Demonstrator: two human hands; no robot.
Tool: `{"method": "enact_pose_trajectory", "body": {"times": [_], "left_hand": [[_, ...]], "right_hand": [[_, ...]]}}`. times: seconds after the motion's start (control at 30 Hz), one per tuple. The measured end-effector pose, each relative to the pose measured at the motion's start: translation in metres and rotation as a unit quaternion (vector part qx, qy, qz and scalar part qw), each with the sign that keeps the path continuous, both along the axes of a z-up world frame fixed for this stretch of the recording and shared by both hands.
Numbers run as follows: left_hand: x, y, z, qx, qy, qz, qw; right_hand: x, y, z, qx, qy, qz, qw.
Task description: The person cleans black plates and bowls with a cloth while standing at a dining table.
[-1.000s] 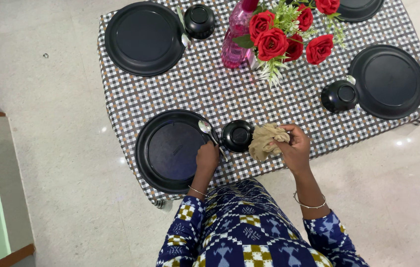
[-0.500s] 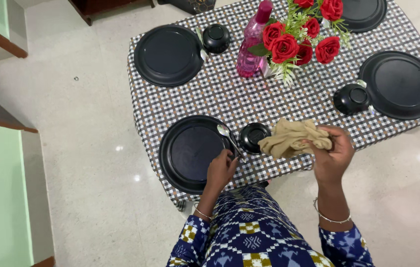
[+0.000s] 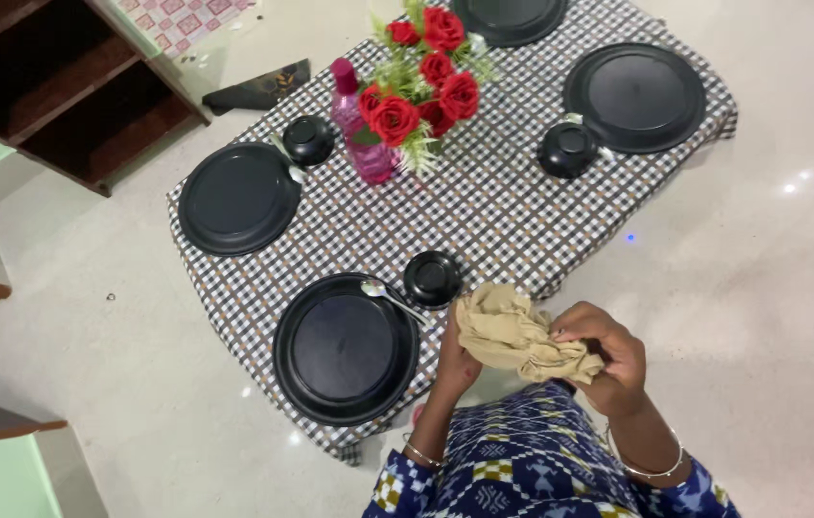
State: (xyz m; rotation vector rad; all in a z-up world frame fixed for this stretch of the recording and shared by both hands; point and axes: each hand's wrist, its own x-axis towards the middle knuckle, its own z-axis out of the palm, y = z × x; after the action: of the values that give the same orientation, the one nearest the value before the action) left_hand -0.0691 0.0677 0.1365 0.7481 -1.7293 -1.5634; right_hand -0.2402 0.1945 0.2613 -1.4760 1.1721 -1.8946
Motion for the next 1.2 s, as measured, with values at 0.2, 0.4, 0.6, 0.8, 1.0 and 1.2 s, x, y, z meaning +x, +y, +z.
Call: {"method": "enact_pose_trajectory", "body": {"times": [0.2,0.4,0.6,0.8,1.0,1.2], "left_hand": [[-0.086,0.004,0.008,0.066,0.122,0.039,0.990],[-0.183,0.021,-0.011,0.417,0.292,-0.028,0.860],[-0.243,0.038,-0.009,0.427,0.390,-0.018,0.816],[-0.270,0.011,0.052,0.336,0.243,-0.012,0.910],[-0.299,-0.053,0.047,0.203,0.189,-0.086,0.957],[-0.373,-0.100,0.038,0.208,0.274,-0.247,0.906]], "right_hand": [[-0.107,0.020,-0.021,0.082,-0.142,-0.049,0.985],[-0.224,0.039,-0.057,0.216,-0.187,-0.032,0.958],[-0.278,0.027,-0.069,0.340,-0.193,0.090,0.916],[-0.290,-0.036,-0.082,0.246,-0.069,0.226,0.940],[-0.312,-0.098,-0.068,0.258,-0.029,0.204,0.944],[-0.378,-0.134,-0.094,0.343,-0.001,0.091,0.935]]}}
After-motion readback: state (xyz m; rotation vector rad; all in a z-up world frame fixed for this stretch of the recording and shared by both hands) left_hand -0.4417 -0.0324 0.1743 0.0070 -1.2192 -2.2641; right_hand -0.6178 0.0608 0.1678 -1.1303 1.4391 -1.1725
